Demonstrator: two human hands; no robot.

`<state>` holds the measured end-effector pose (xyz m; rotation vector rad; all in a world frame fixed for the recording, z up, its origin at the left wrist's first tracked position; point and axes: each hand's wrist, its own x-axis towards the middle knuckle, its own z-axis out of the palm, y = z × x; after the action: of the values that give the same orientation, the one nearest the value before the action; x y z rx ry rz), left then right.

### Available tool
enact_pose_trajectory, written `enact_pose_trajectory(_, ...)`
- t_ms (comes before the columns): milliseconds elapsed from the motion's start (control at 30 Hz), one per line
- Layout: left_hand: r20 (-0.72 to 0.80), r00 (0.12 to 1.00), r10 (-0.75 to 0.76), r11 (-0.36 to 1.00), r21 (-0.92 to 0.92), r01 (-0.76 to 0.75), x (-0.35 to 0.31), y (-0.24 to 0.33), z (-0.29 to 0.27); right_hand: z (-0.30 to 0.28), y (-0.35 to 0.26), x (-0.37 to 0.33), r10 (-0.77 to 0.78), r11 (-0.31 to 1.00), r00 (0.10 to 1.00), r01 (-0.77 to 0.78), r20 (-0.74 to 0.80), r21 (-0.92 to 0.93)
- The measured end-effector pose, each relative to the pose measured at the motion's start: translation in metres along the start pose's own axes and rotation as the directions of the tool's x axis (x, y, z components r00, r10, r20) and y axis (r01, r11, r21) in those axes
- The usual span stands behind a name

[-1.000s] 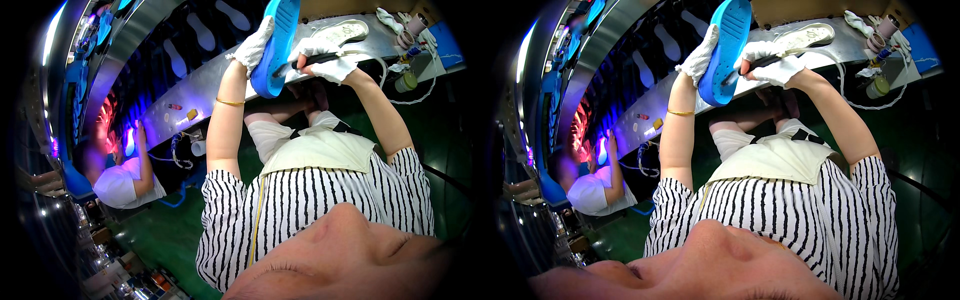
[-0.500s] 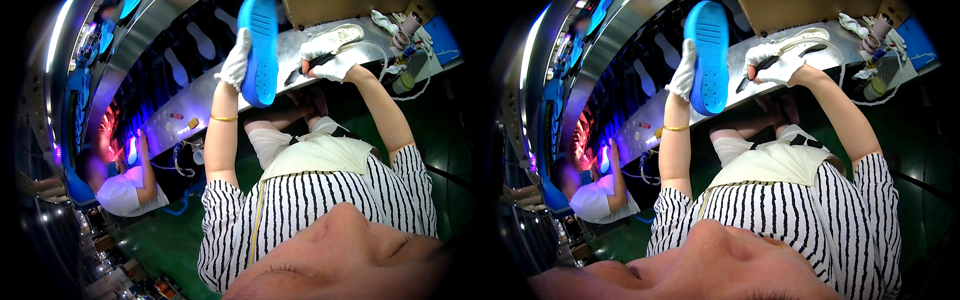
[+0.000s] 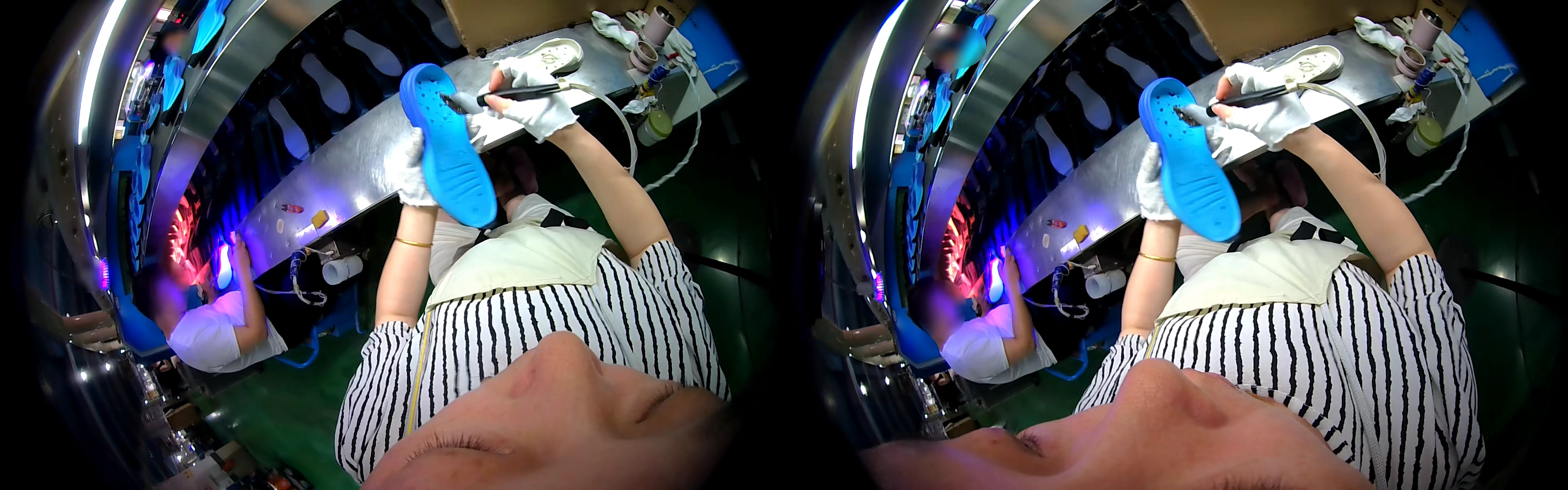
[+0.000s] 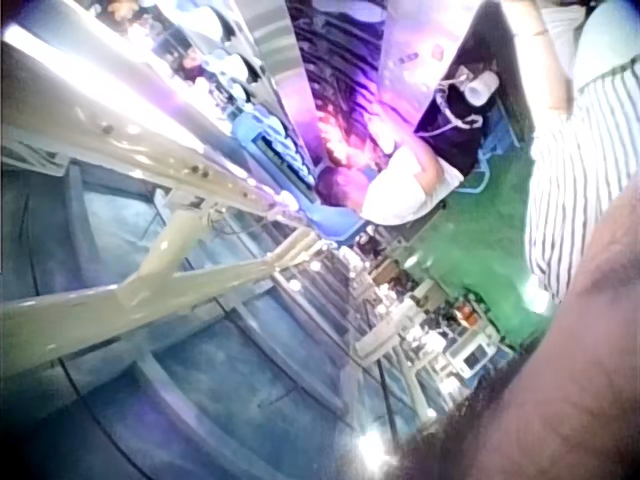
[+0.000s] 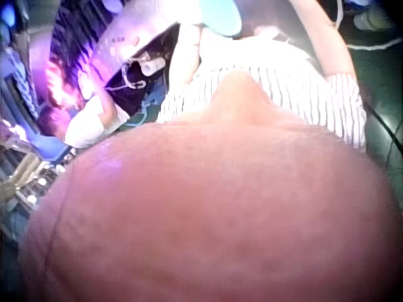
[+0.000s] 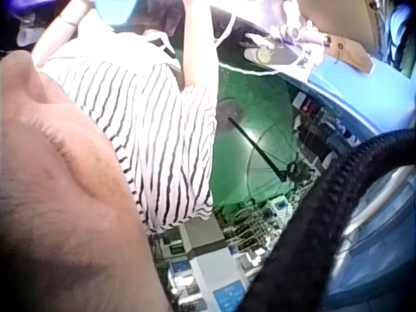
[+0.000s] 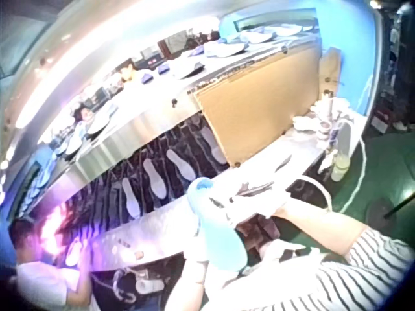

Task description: The person applies a liquid sealant to the edges of blue shoe insoles using a fine-tipped brush, handling each insole by hand and placing them back onto a moving conveyor belt.

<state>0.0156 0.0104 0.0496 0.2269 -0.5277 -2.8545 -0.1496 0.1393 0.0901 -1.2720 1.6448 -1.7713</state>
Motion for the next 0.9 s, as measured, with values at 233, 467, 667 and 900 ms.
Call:
enact_pose_trajectory(233,0.073,0.945,0.319,0.77,0.561,-0.304,0.019,-0.048,0.02,0.016,-0.005,-0.009,-0.487,0.844,0.873,0.464,-0.021,-0.268)
enact_pose_trajectory(467,-0.017,0.942,0.334,0.895,0.319,-0.312,0.026,-0.037,0.0,0.018,-0.001,-0.017,-0.466,0.876,0.884,0.454,-0.043,-0.162)
enact_pose_trajectory(667,-0.163,0.938,0.304,0.926,0.281,-0.252,0.025,-0.015,-0.007,0.03,-0.004,-0.03,-0.283,0.957,0.955,0.287,0.085,-0.047)
enact_pose_trajectory(900,-0.211,0.816,0.538,0.821,0.351,-0.45,0.038,-0.004,-0.012,0.03,-0.007,-0.037,-0.323,0.909,0.926,0.361,0.197,-0.209)
